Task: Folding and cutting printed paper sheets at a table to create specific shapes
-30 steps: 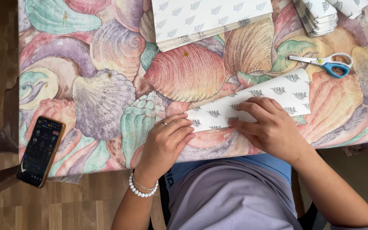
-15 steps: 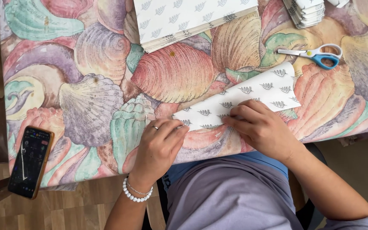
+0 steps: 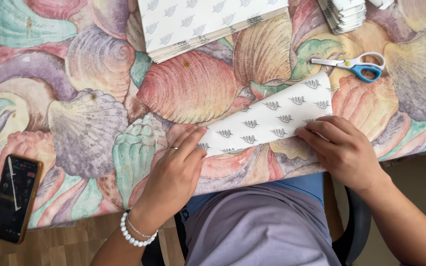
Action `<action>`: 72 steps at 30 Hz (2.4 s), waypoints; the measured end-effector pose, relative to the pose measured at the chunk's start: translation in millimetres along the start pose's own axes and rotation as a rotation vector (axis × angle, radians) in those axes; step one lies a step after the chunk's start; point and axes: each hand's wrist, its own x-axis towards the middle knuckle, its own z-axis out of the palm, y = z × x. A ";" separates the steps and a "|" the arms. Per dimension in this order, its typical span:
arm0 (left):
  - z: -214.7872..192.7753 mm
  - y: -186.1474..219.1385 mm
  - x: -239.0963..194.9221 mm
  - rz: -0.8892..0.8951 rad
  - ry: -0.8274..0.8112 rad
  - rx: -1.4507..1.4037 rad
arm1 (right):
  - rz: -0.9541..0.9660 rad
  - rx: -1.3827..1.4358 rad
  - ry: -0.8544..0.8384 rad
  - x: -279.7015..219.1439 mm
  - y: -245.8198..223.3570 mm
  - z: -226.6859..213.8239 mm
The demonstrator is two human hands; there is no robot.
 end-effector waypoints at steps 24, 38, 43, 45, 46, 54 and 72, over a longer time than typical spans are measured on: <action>-2.9 -4.4 3.3 0.081 -0.034 0.036 | 0.000 -0.179 -0.063 -4.2 -0.7 0.8; -1.5 6.4 5.5 -0.009 -0.098 0.076 | -0.004 -0.175 -0.159 13.5 -11.1 -11.4; -2.1 7.5 9.6 0.036 -0.097 0.103 | -0.167 0.017 0.005 47.8 -29.9 -2.6; -1.5 7.0 9.5 0.009 -0.091 0.094 | -0.235 0.104 -0.011 54.2 -33.2 4.1; -1.3 8.8 8.3 0.009 -0.091 0.096 | -0.236 0.105 -0.008 53.6 -33.0 7.9; 1.2 5.4 2.8 0.029 -0.037 0.128 | -0.143 0.121 -0.057 54.5 -30.3 22.4; -0.1 2.0 4.1 0.080 -0.077 0.092 | -0.144 0.113 -0.061 57.3 -35.0 21.2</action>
